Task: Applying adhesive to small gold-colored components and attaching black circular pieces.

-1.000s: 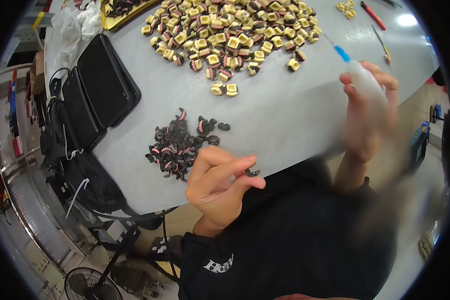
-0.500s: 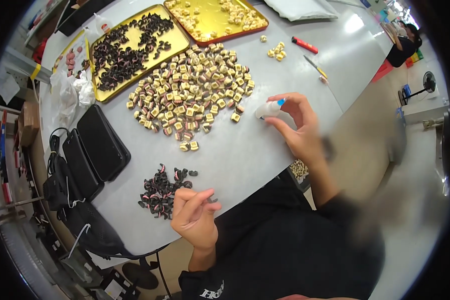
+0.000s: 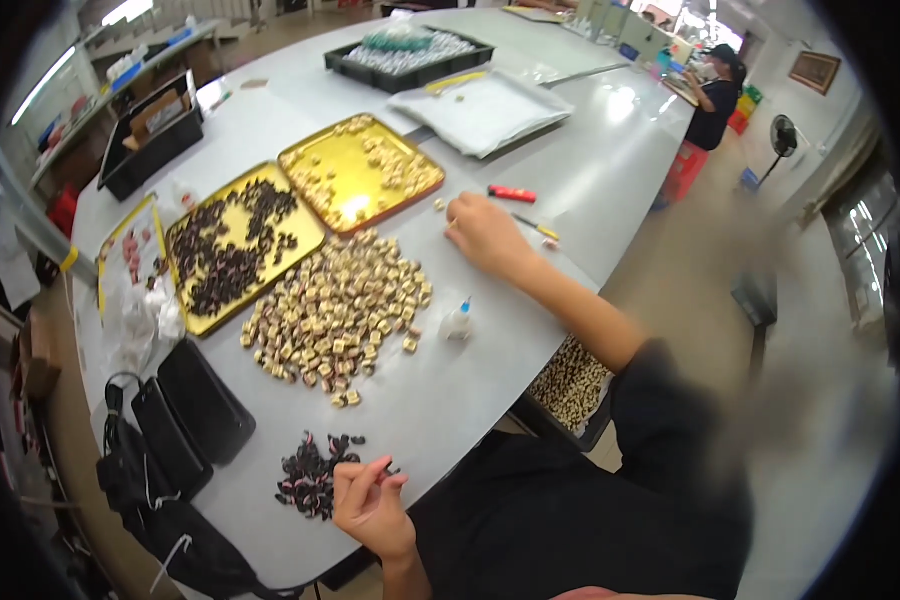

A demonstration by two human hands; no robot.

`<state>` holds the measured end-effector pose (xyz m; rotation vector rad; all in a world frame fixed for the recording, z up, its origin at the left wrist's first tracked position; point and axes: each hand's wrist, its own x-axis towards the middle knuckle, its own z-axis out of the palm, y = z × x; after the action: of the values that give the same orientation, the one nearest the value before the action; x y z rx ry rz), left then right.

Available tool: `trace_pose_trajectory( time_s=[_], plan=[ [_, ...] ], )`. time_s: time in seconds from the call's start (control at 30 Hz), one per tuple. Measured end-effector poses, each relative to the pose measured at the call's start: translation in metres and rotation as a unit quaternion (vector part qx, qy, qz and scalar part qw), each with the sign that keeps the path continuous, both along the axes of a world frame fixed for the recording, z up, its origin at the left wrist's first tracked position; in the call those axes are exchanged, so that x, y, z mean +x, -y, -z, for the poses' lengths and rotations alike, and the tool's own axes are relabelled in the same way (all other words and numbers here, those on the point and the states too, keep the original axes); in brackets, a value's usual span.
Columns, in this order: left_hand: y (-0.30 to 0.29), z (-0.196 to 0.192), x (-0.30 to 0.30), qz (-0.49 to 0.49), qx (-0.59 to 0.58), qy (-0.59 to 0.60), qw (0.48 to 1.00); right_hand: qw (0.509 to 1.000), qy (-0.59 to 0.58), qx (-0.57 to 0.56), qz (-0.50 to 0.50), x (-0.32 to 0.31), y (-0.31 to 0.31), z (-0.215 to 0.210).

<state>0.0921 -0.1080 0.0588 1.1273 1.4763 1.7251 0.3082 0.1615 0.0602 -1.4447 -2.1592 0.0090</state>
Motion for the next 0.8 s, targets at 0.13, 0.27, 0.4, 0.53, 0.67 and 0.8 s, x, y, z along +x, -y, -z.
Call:
trace_pose_trajectory(
  time_s=[0.13,0.27,0.4,0.53,0.67,0.8],
  plan=[
    [0.004,-0.008,0.005,-0.011,0.005,-0.011,1.000,0.999,0.021,-0.032,-0.035,0.008,0.000,-0.007],
    [0.005,-0.010,0.009,-0.003,0.014,-0.008,1.000,0.998,-0.013,0.001,-0.057,0.014,-0.002,-0.013],
    [0.003,-0.004,0.007,-0.001,0.023,-0.014,1.000,0.984,-0.140,0.024,-0.105,0.017,0.015,-0.046],
    [0.003,0.005,0.003,-0.022,0.024,-0.024,0.999,0.905,-0.387,-0.001,-0.173,0.011,0.049,-0.068],
    [0.003,0.017,-0.009,-0.008,0.041,-0.038,0.998,0.818,-0.526,-0.023,-0.230,0.000,0.116,-0.056],
    [0.000,0.040,-0.027,0.058,0.088,-0.071,0.992,0.794,-0.498,-0.182,-0.297,-0.051,0.193,-0.020]
  ],
)
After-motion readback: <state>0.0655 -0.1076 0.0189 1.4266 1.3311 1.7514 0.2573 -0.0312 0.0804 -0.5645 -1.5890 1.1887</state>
